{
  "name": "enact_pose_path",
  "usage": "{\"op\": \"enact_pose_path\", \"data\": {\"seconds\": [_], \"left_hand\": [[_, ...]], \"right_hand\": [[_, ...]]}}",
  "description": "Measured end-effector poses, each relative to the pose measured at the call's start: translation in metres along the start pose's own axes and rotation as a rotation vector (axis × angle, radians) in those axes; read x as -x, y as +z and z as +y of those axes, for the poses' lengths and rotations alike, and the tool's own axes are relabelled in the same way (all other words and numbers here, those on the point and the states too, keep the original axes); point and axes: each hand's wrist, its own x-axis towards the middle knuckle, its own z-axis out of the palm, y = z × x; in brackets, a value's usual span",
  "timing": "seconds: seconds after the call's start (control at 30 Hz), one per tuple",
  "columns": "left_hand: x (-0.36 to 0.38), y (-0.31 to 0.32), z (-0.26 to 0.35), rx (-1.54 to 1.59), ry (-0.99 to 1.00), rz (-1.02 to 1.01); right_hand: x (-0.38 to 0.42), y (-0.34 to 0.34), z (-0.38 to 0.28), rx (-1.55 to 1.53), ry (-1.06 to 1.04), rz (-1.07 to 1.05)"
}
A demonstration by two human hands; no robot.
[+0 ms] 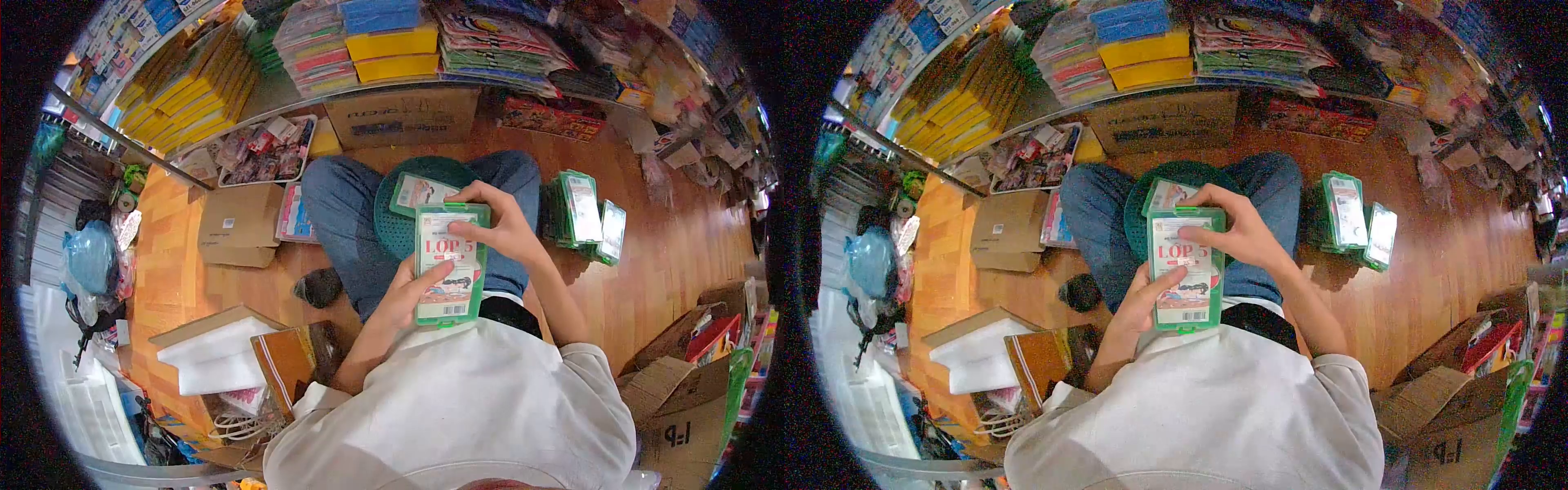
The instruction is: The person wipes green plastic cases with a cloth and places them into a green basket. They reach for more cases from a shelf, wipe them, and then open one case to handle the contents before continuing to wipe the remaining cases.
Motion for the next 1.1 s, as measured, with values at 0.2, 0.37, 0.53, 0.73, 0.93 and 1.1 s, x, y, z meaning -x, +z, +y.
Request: {"op": "enact_pose_path", "data": {"seconds": [0.2, 0.37, 0.53, 0.73, 0.93, 1.1], "left_hand": [[0.0, 0.002, -0.003, 0.057, -0.021, 0.01], [-0.003, 0.003, -0.003, 0.093, -0.082, 0.052], [-0.028, -0.006, 0.003, 0.287, 0.006, 0.052], [-0.033, -0.016, 0.042, 0.323, 0.27, 0.195], [-0.027, -0.004, 0.037, 0.372, 0.258, 0.157], [-0.026, 0.002, 0.034, 0.365, 0.273, 0.141]], "right_hand": [[0.001, -0.003, -0.002, 0.259, -0.23, 0.01], [0.0, -0.005, -0.002, 0.493, -0.289, -0.048], [-0.009, -0.005, 0.02, 0.673, -0.299, -0.074], [0.014, 0.001, -0.005, 0.334, -0.363, -0.142], [0.024, 0.03, 0.019, 0.085, -0.29, -0.063], [0.024, 0.041, 0.03, -0.206, -0.349, 0.007]]}}
